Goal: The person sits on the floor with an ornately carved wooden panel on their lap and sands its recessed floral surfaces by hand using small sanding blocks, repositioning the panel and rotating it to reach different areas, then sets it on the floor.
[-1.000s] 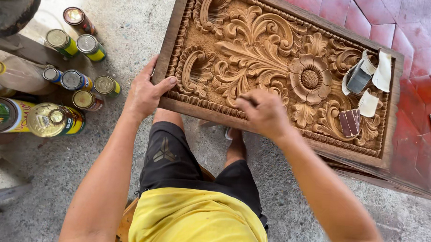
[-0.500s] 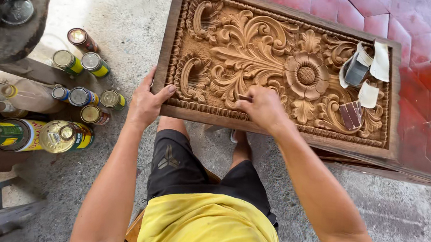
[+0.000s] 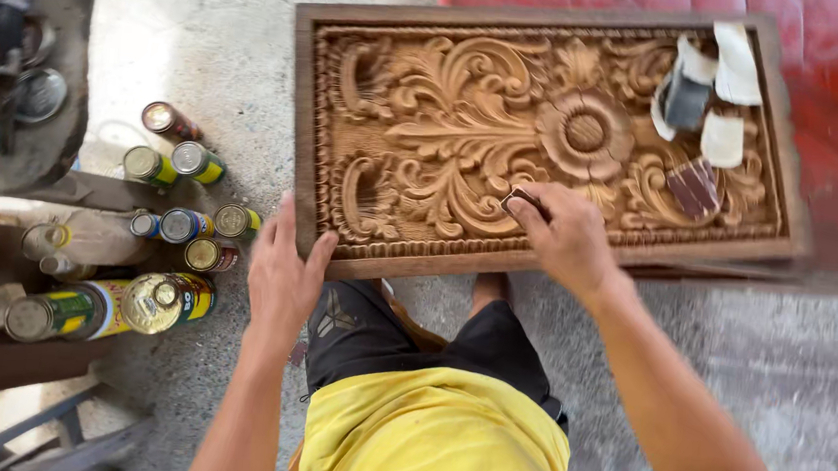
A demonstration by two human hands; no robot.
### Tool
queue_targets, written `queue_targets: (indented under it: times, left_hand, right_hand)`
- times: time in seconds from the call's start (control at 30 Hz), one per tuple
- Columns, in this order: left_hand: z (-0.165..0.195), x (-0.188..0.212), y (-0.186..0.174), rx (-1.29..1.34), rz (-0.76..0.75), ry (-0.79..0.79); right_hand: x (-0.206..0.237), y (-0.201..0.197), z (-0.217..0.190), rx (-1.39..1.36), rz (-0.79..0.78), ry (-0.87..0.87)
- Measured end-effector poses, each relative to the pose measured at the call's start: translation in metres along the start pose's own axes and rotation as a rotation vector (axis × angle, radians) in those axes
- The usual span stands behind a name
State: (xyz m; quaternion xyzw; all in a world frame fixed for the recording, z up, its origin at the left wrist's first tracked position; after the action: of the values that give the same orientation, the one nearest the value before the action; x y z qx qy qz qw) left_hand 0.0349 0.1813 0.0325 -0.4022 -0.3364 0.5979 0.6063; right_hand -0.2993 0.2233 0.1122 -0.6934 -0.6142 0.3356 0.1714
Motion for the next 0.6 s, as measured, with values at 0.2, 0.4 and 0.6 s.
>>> queue_targets:
  times: [0.2,0.4,0.6]
  left_hand:
    - [0.098,0.096,0.039,1.233,-0.465,-0.19]
    - [0.114,0.049,0.038,0.535,-0.259,-0.067]
    - [0.152,0.004,0.066,0.189,-0.33,0.261]
  right_hand:
    - [0.105,0.077,-0.053,-0.056,0.103,-0.056]
    - [0.114,0.023,-0.02,-0.118,0.148,-0.172]
    - [0.079,-0.018,0.075,0.242,0.278,0.028]
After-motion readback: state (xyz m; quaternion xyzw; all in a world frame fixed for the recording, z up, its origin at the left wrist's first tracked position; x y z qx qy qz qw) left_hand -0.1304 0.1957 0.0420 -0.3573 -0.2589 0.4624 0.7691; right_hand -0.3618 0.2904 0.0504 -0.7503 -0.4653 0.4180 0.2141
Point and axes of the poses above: each hand's wrist, its own x-axis away from the middle knuckle, its own y-axis out of the palm, z = x × y, the point moved 5 cm from there along -x, towards the middle knuckle, and after that the axes turned 9 degrees about -x, right-handed, at the moved point
